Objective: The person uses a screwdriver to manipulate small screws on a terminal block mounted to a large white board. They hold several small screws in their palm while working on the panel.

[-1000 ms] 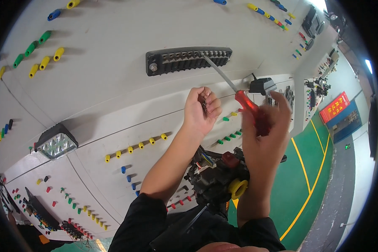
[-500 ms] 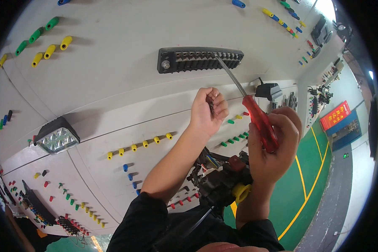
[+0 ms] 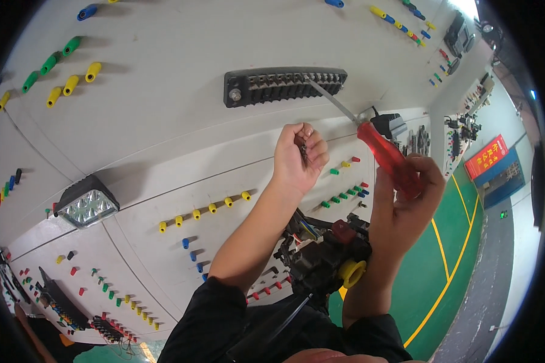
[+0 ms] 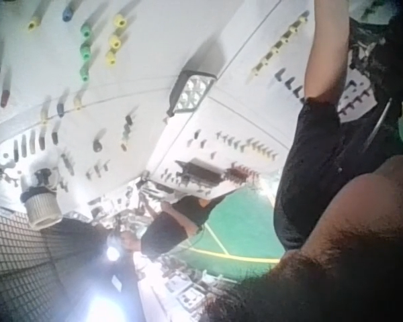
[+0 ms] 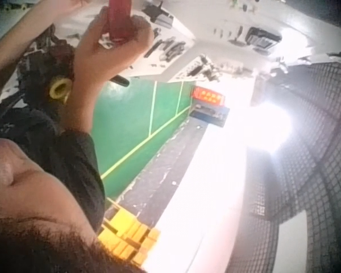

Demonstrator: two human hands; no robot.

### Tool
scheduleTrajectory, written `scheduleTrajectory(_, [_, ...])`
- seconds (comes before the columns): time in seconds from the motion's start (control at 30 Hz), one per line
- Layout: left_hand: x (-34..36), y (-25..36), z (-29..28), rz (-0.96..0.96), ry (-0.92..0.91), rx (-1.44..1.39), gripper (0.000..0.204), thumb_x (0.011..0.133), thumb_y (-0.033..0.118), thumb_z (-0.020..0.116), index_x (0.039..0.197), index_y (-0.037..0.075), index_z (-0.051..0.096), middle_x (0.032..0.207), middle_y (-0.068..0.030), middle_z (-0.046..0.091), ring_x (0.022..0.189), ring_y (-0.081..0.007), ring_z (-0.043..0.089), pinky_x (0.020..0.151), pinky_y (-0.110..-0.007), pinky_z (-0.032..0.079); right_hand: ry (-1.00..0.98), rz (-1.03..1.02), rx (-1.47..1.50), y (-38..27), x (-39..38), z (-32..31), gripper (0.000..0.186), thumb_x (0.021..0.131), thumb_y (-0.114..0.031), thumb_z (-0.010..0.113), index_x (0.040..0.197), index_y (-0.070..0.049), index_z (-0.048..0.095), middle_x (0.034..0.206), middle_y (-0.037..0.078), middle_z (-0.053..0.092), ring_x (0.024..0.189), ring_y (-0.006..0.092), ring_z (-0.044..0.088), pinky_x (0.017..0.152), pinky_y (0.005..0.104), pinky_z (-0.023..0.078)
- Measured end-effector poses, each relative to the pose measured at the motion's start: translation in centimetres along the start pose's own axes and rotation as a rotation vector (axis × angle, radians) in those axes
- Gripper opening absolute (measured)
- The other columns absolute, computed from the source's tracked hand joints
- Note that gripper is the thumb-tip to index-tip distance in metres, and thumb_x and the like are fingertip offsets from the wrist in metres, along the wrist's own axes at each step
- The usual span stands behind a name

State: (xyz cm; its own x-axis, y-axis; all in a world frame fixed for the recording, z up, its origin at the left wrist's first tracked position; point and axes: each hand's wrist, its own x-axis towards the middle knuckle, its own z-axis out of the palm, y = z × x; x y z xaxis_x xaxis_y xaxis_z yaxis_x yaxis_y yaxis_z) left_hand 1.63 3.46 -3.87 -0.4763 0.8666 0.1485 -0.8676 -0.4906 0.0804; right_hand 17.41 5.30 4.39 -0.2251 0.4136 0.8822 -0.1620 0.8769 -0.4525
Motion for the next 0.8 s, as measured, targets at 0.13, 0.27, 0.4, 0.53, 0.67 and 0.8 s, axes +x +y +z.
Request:
scheduleTrajectory(0.13, [-0.1,0.2,0.1,0.013,0.005,0.008,0.020,0.085,0.021,0.046,0.069,0.010,0.043,0.061,0.0014,0.036,0.049,-0.0096,0.033,0.041,-0.023,0.025,-0.065,0.112,-0.027,-0.7,0.0,0.2,0.039,0.077,-0.001,0.067,0.109,0.002,0.045,0.096,0.010,0.053,0.077,0.0128,0.053,0.069,0.0234,0.046])
scheduleTrajectory(0.27, [-0.1,0.2,0.1,0.020,-0.006,0.017,0.020,0.085,0.021,0.046,0.069,0.010,0.044,0.060,0.0015,0.036,0.048,-0.0094,0.033,0.041,-0.023,0.025,-0.230,0.226,0.006,-1.6,-0.1,-1.2,0.032,0.081,-0.001,0.060,0.109,0.002,0.047,0.098,0.010,0.053,0.075,0.0126,0.053,0.068,0.0236,0.046])
scheduleTrajectory(0.4, [0.0,0.2,0.0,0.018,-0.012,0.016,0.020,0.085,0.021,0.046,0.069,0.010,0.044,0.060,0.0017,0.036,0.049,-0.0091,0.033,0.041,-0.023,0.025,-0.175,0.296,0.095,-0.7,-0.3,-1.2,0.035,0.081,0.001,0.053,0.115,0.004,0.044,0.099,0.012,0.054,0.081,0.0156,0.053,0.072,0.0257,0.046])
scheduleTrajectory(0.53, [-0.1,0.4,-0.1,0.020,0.003,0.013,0.019,0.085,0.021,0.046,0.069,0.011,0.044,0.061,0.0020,0.035,0.050,-0.0088,0.032,0.042,-0.023,0.025,-0.125,-0.001,-0.133,-1.2,-0.1,-0.6,0.033,0.085,-0.003,0.050,0.117,0.005,0.044,0.099,0.013,0.053,0.087,0.0180,0.053,0.075,0.0270,0.045])
scheduleTrajectory(0.67, [-0.1,0.3,0.1,0.026,0.001,0.008,0.019,0.085,0.021,0.046,0.069,0.011,0.043,0.061,0.0021,0.035,0.050,-0.0088,0.032,0.042,-0.023,0.025,-0.177,0.051,-0.006,-2.2,0.3,-0.7,0.032,0.085,-0.003,0.049,0.116,0.005,0.044,0.099,0.013,0.053,0.085,0.0176,0.053,0.076,0.0271,0.045])
scheduleTrajectory(0.8, [-0.2,0.5,0.2,0.032,0.031,0.007,0.019,0.085,0.021,0.046,0.069,0.010,0.044,0.060,0.0021,0.035,0.049,-0.0091,0.032,0.042,-0.023,0.025,-0.282,0.347,0.077,-2.5,0.3,-1.5,0.040,0.079,-0.001,0.054,0.118,0.005,0.042,0.097,0.013,0.054,0.083,0.0163,0.053,0.072,0.0269,0.045])
